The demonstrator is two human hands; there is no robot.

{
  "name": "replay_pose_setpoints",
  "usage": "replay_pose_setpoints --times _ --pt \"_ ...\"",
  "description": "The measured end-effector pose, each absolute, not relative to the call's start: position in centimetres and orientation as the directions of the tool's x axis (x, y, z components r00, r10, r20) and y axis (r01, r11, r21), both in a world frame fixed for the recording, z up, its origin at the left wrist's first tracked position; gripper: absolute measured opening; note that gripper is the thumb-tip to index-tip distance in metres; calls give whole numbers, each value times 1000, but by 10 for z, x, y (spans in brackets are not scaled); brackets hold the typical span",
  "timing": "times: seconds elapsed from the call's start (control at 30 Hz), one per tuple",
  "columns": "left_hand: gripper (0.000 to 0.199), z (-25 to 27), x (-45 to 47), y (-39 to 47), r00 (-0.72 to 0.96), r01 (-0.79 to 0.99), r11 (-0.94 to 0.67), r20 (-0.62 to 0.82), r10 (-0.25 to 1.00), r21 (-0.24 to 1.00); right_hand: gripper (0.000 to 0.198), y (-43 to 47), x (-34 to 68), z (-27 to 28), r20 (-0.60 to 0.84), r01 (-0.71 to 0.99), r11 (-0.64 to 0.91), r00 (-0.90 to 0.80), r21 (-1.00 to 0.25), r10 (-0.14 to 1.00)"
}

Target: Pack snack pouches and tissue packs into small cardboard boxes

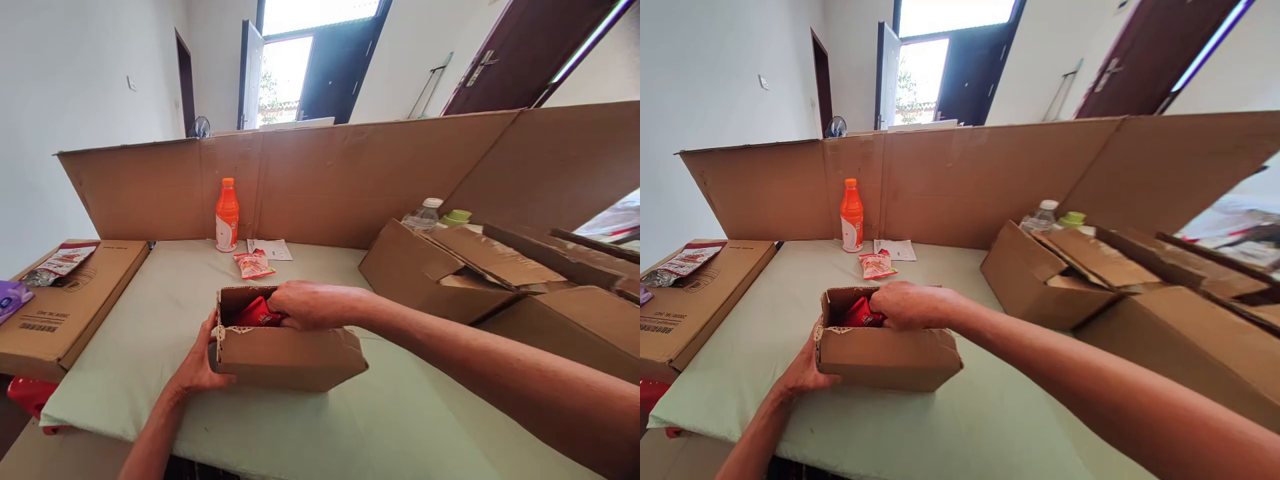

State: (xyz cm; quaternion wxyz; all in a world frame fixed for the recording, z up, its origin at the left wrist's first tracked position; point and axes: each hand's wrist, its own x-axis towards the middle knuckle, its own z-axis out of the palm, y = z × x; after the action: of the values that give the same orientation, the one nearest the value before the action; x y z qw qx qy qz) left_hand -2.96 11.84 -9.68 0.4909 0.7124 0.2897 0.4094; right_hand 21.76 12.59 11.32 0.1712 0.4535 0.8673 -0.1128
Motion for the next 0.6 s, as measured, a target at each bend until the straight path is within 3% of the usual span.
replay_pose_setpoints --times 0.07,0.2,0.27,0.37,0.43,0.53,0.6 --pt "131 -96 -30 118 502 12 -350 297 812 937 17 133 218 114 -450 800 592 -568 -102 690" --pt "129 -94 -29 116 523 4 -329 279 805 944 33 137 222 104 -535 645 578 -754 -499 380" --pt "129 -92 -29 115 537 4 -315 264 801 949 43 132 226 99 -519 600 512 -796 -614 312" --pt "127 -89 -29 114 542 12 -295 241 805 955 43 120 242 102 -404 572 471 -815 -672 415" --pt "126 -87 -29 112 538 24 -277 220 813 961 42 119 260 110 -199 499 407 -784 -765 588" --pt "128 -85 -28 108 540 45 -238 176 823 970 41 142 292 111 174 400 377 -458 -835 872" --pt "128 -82 -26 106 542 76 -229 153 826 970 41 174 309 95 258 493 345 -238 -799 936"
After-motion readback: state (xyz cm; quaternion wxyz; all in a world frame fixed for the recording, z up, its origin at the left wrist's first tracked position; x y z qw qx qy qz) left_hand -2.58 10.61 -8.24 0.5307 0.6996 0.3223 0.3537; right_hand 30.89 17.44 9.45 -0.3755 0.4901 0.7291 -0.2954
